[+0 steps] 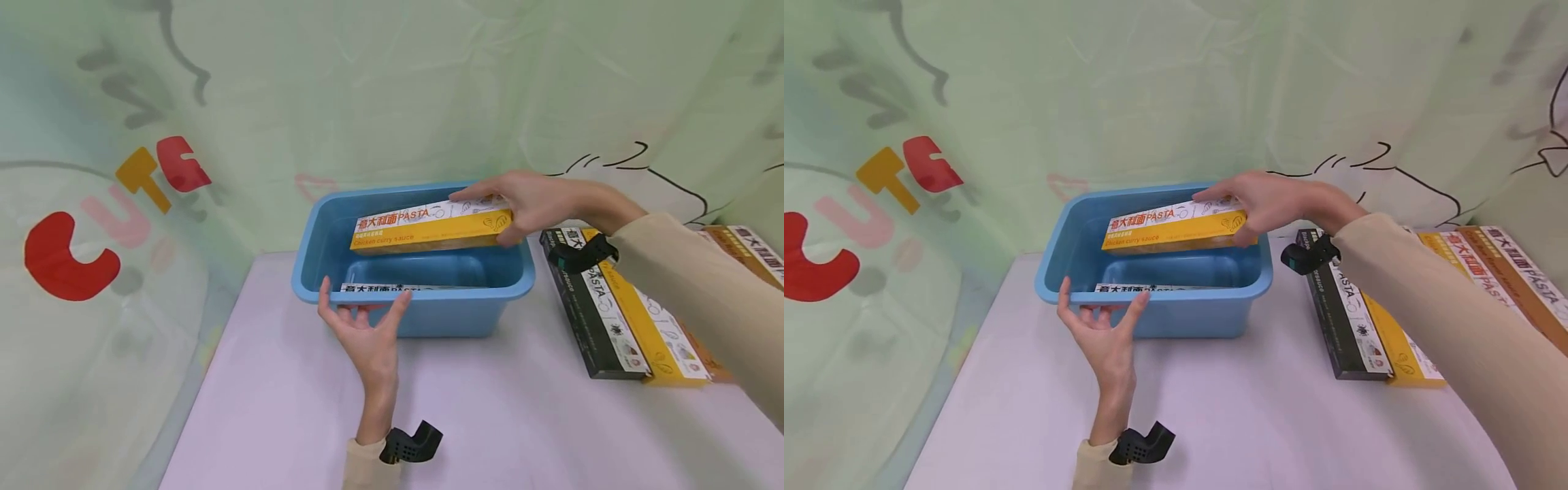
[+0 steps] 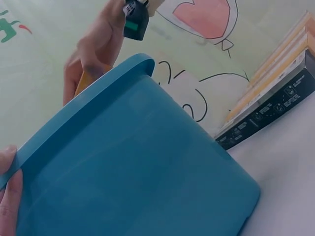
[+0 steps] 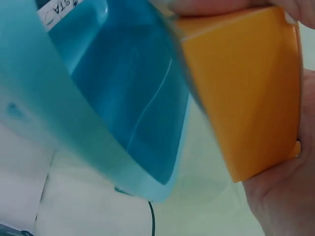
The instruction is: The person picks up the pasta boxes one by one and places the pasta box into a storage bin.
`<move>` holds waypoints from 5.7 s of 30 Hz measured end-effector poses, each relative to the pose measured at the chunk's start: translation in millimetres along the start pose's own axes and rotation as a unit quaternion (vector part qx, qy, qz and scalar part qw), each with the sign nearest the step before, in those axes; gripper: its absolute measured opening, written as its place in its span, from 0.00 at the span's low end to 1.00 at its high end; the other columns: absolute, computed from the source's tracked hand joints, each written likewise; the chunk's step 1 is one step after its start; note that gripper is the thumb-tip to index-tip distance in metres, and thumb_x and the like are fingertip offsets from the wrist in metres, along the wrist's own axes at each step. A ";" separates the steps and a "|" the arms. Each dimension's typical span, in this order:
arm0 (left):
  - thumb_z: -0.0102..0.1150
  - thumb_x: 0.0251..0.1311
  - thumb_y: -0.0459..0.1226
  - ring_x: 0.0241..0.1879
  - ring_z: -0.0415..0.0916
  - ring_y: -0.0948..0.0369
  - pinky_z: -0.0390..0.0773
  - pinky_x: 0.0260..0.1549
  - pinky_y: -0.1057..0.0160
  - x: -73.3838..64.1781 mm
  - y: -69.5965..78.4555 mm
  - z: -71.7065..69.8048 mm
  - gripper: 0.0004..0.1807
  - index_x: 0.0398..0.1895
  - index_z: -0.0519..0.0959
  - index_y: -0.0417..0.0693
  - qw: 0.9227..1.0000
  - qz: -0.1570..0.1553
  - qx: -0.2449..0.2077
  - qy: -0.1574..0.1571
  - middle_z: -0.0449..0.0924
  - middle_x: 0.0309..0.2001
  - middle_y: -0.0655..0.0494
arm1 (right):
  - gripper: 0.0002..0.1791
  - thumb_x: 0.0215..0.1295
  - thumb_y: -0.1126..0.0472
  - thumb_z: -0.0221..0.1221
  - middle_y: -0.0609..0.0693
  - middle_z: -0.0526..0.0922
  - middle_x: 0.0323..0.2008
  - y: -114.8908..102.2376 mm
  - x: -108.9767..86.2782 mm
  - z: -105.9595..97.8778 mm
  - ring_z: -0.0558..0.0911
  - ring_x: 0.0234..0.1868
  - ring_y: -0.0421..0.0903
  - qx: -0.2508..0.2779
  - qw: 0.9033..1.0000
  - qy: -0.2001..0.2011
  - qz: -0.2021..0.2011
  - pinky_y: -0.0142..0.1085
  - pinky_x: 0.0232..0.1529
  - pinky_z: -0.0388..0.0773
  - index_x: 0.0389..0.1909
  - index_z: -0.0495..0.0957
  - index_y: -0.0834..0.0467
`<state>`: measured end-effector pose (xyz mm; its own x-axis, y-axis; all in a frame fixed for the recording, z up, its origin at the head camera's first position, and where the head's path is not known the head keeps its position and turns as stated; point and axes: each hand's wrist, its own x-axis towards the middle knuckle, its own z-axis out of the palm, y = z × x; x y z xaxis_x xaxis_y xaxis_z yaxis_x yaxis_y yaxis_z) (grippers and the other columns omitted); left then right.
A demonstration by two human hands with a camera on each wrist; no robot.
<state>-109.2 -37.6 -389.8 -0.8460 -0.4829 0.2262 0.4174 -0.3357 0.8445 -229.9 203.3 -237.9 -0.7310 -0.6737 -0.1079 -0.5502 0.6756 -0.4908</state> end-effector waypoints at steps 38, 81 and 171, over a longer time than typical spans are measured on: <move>0.80 0.47 0.24 0.47 0.71 0.50 0.86 0.43 0.57 0.0 3.3 -6.0 0.62 0.81 0.50 0.55 1.000 0.000 -0.003 0.011 0.68 0.65 0.43 | 0.53 0.48 0.69 0.72 0.64 0.72 0.69 19.7 85.9 32.6 0.74 0.57 0.58 0.066 0.987 -0.145 0.022 0.39 0.49 0.83 0.78 0.61 0.66; 0.79 0.50 0.24 0.46 0.71 0.52 0.86 0.46 0.53 -2.0 -0.7 -1.6 0.61 0.81 0.48 0.54 1.000 -0.001 -0.001 -0.025 0.70 0.63 0.44 | 0.39 0.65 0.61 0.72 0.60 0.69 0.75 1.8 19.6 15.2 0.64 0.78 0.62 0.080 0.995 -0.037 -0.039 0.60 0.75 0.60 0.75 0.69 0.62; 0.77 0.51 0.23 0.44 0.71 0.50 0.84 0.42 0.62 3.9 -1.2 -1.0 0.60 0.81 0.49 0.50 1.000 0.013 0.014 -0.017 0.70 0.61 0.43 | 0.70 0.56 0.50 0.78 0.78 0.53 0.74 49.6 -147.4 257.8 0.60 0.68 0.74 0.165 0.807 0.381 0.421 0.69 0.69 0.60 0.82 0.37 0.68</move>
<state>-112.6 -39.9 -390.4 -0.8455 -0.4641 0.2641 0.4307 -0.3005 0.8510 -45.4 258.9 -469.2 -0.8947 0.4460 -0.0223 0.3159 0.5967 -0.7377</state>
